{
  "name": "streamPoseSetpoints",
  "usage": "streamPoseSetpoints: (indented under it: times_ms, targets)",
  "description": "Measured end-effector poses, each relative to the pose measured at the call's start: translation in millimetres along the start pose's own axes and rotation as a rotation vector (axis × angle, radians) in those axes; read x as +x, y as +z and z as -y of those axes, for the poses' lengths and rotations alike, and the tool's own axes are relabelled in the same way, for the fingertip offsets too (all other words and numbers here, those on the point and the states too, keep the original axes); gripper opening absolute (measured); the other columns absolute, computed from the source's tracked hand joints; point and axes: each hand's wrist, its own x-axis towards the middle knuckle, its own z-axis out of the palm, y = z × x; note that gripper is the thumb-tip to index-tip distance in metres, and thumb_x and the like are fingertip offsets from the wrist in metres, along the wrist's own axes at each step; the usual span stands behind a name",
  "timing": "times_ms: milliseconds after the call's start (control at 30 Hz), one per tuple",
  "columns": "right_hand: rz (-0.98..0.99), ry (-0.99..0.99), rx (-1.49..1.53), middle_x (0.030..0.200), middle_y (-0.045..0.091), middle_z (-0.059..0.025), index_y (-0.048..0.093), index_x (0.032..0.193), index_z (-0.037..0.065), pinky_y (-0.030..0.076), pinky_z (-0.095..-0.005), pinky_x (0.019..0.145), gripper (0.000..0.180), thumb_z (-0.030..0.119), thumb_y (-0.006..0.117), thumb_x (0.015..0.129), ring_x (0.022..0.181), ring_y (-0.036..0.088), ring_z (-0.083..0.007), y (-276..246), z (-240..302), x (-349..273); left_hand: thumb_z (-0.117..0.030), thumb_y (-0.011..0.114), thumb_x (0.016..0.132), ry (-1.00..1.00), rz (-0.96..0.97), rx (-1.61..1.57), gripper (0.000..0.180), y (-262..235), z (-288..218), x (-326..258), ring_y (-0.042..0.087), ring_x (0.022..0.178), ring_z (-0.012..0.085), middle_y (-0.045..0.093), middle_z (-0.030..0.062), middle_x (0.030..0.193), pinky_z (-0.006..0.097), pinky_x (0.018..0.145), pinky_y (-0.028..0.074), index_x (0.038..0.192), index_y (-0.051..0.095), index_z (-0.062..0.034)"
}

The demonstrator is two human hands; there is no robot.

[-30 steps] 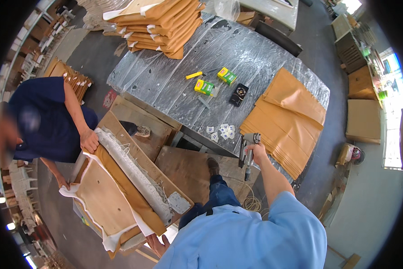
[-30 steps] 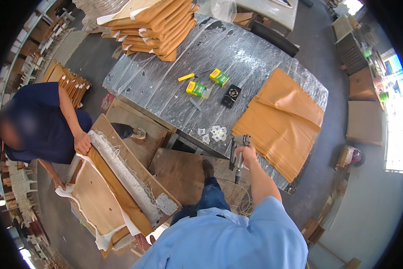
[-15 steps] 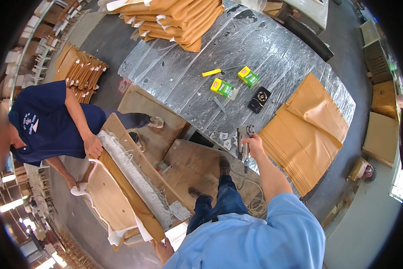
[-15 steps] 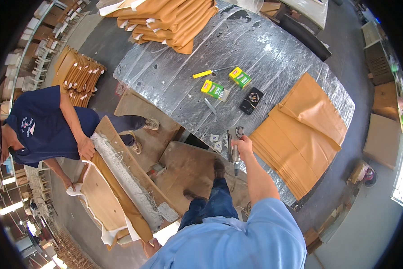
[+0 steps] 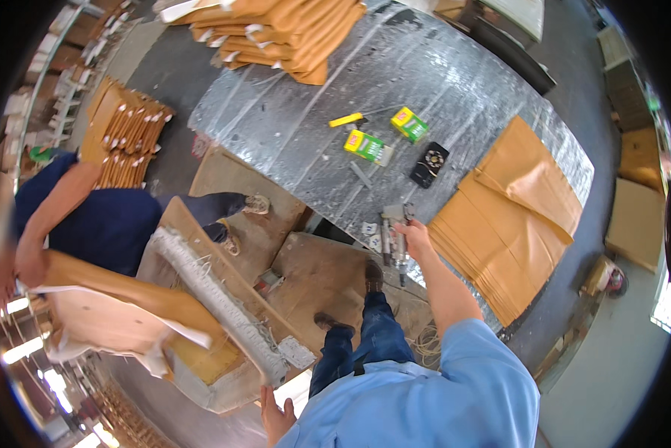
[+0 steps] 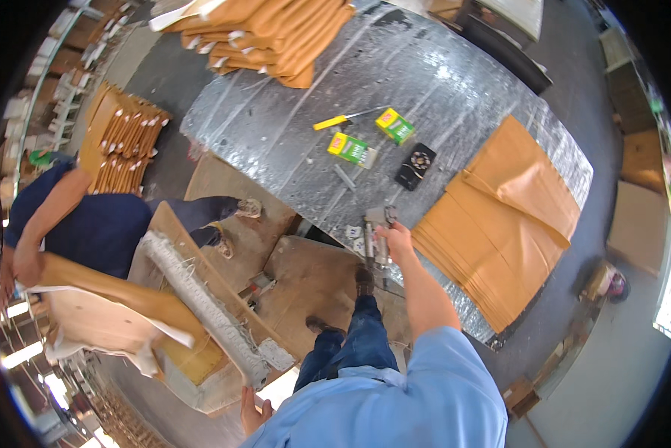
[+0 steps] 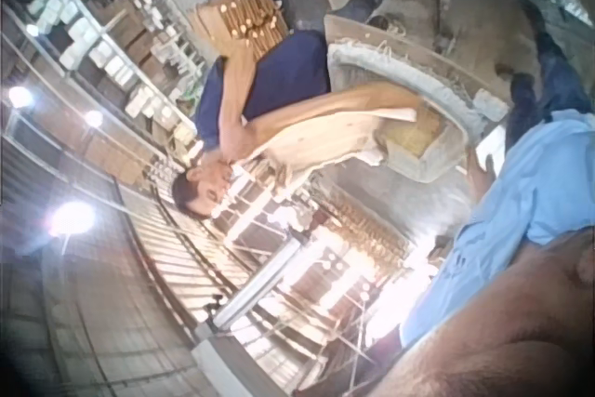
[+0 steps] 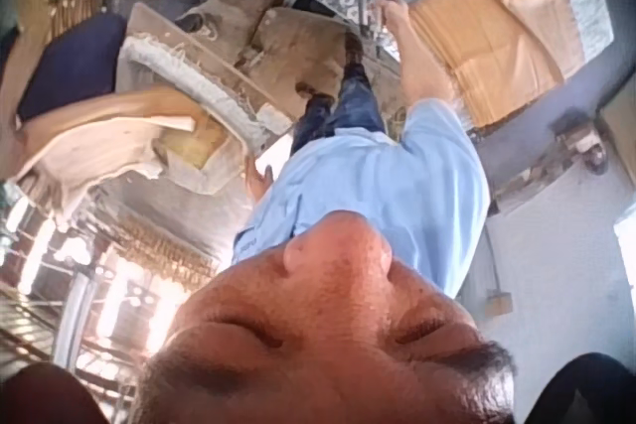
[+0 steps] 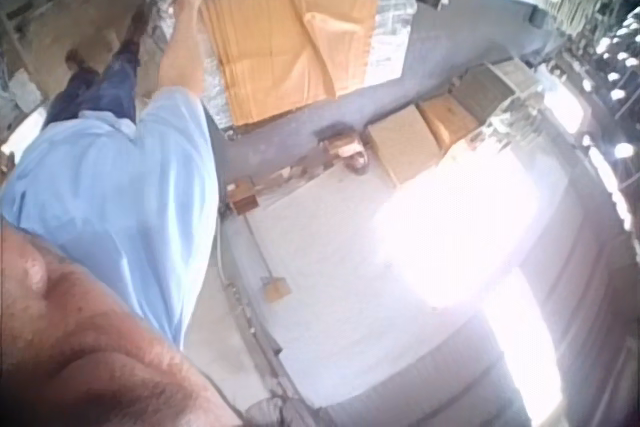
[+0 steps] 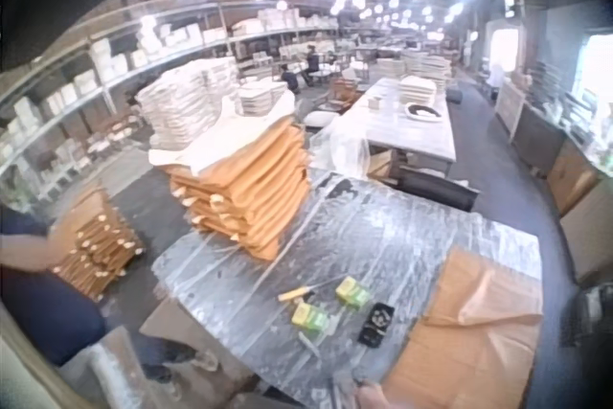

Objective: The person places a tan fabric cover over a chair seat on a vacuum-forming machine, then adds a white foam layer. They use a staple gun to secure the fabric and foam to the underside of the seat while a coworker assists by holding the seat and operating the machine. The process is repeated for multiple seats.

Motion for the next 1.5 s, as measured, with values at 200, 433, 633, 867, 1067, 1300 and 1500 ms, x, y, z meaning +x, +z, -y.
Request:
streamPoseSetpoints:
  times_ms: [200,433,633,867,1067,1300,1500]
  targets:
    - [-0.042,0.033,-0.028,0.108,0.074,-0.0113,0.069,0.121,0.001,0.060,-0.0426,0.078,0.027,0.007,0.074,0.096,0.089,0.073,-0.0258,6,-10,27,-0.004,0.069,0.091,0.103,-0.087,0.024,0.072,-14,-43,36,0.039,0.151,0.0476,0.042,0.0322,0.161,0.050,0.123,0.034,0.158,0.042,0.0028]
    - [-0.405,-0.163,-1.010,0.108,0.079,-0.0193,0.080,0.110,0.004,0.059,-0.0423,0.092,0.043,0.036,0.078,0.082,0.103,0.076,-0.0346,-1,-7,33,-0.017,0.072,0.091,0.237,-0.081,0.173,0.079,27,-60,72,0.012,0.158,0.0572,-0.006,0.0360,0.172,0.054,0.125,0.028,0.160,0.037,0.0036]
    - [-0.404,-0.255,-1.118,0.105,0.078,-0.0217,0.081,0.104,0.009,0.059,-0.0456,0.094,0.030,0.031,0.073,0.085,0.104,0.074,-0.0389,-22,15,29,-0.016,0.072,0.092,0.142,-0.052,0.128,0.078,34,-59,75,0.011,0.158,0.0576,-0.010,0.0344,0.173,0.055,0.123,0.032,0.160,0.039,0.0009]
    - [-0.756,-0.349,-1.372,0.136,0.063,-0.0233,0.067,0.130,0.008,0.052,-0.0482,0.105,0.041,0.021,0.065,0.091,0.126,0.061,-0.0414,-111,123,47,-0.040,0.075,0.097,0.142,-0.212,0.284,0.070,50,-57,76,0.013,0.162,0.0447,0.002,0.0169,0.179,0.054,0.124,0.033,0.158,0.050,-0.0171]
    - [-0.472,-0.467,-1.966,0.106,0.073,-0.0143,0.069,0.109,0.008,0.058,-0.0450,0.090,0.019,0.022,0.058,0.100,0.105,0.071,-0.0336,-116,145,91,-0.020,0.076,0.091,0.186,-0.158,0.277,0.076,43,-50,61,0.013,0.156,0.0596,-0.002,0.0392,0.171,0.059,0.125,0.026,0.159,0.046,-0.0048]
    - [-0.510,-0.457,-1.688,0.136,0.066,-0.0260,0.058,0.147,0.010,0.051,-0.0547,0.103,0.049,0.024,0.052,0.101,0.125,0.063,-0.0455,-174,149,121,-0.031,0.080,0.088,0.120,-0.221,0.313,0.072,33,-73,62,0.024,0.152,0.0592,0.008,0.0408,0.169,0.062,0.122,0.027,0.154,0.055,-0.0173]
    - [-0.292,-0.310,-1.815,0.122,0.069,-0.0337,0.067,0.125,-0.008,0.052,-0.0564,0.093,0.041,0.024,0.051,0.106,0.111,0.066,-0.0498,-184,119,50,-0.032,0.080,0.089,0.198,-0.236,0.302,0.068,29,-65,67,0.027,0.151,0.0583,0.010,0.0383,0.169,0.061,0.121,0.030,0.153,0.057,-0.0202]
